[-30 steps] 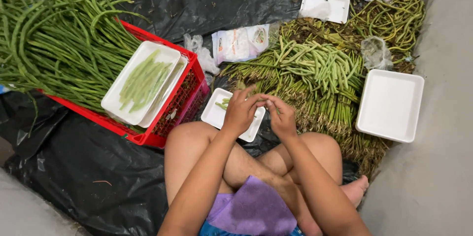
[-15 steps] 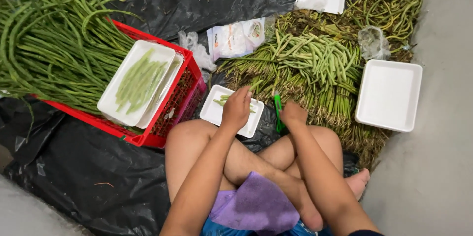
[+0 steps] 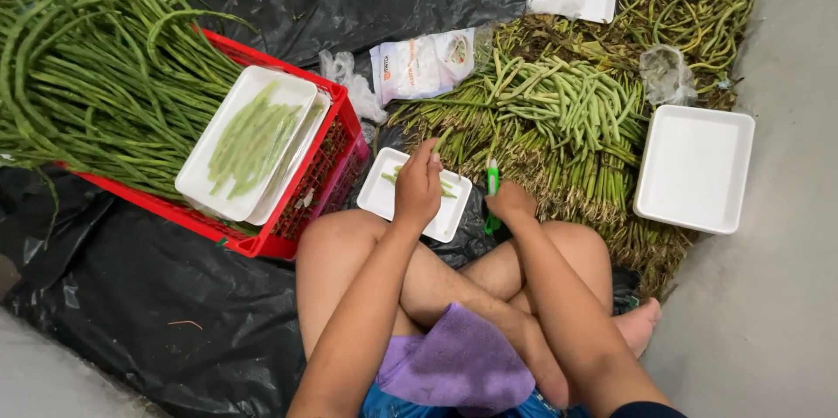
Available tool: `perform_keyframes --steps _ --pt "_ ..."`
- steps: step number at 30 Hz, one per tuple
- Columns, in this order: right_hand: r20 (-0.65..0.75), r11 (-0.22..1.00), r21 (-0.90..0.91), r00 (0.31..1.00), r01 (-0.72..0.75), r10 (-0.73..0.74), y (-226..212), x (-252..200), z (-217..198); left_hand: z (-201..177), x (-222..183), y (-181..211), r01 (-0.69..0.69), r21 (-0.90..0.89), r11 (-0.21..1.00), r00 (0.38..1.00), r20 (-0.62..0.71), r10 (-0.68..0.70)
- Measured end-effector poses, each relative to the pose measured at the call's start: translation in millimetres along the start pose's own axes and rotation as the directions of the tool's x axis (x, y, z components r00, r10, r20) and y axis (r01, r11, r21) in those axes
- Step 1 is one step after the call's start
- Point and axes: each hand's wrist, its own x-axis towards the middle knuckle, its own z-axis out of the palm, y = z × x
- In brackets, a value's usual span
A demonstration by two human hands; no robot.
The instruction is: Trimming the ends of long green beans using a small knife and sorting them into plastic trays.
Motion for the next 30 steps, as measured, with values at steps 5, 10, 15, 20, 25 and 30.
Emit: perform_keyframes --steps 5,10,15,20,25,30 --pt "0.0 0.985 0.168 1.0 0.024 -0.025 5.0 -0.2 -14.8 -1.4 2.9 -1.8 0.054 0.003 0.999 0.998 -0.026 -0.054" --pt "0.036 0.932 0.35 0.993 0.095 -0.115 -12.3 -42.0 -46.5 -4.5 3.7 -0.6 0.079 0.014 0.997 0.996 -0.05 -0.078" --pt "-0.162 0.857 0.412 0.951 0.308 -0.264 -6.6 -61.4 -63.9 -7.9 6.8 7.9 0.066 -0.026 0.997 0.996 -0.051 -0.067" --pt "-0.37 0.723 0.433 0.838 0.538 -0.401 -39.0 -109.9 -96.4 -2.4 5.2 9.2 0.057 -0.003 0.998 0.997 -0.045 -0.057" --pt "-0.463 0.622 0.388 0.727 0.68 -0.507 -44.4 -113.4 -91.8 2.4 5.2 3.4 0.035 0.014 0.999 0.999 -0.035 -0.035" --pt "-0.46 0.654 0.328 0.72 0.682 -0.519 -44.7 -112.5 -87.8 3.3 6.2 15.3 -0.001 -0.097 0.995 0.999 0.046 0.006"
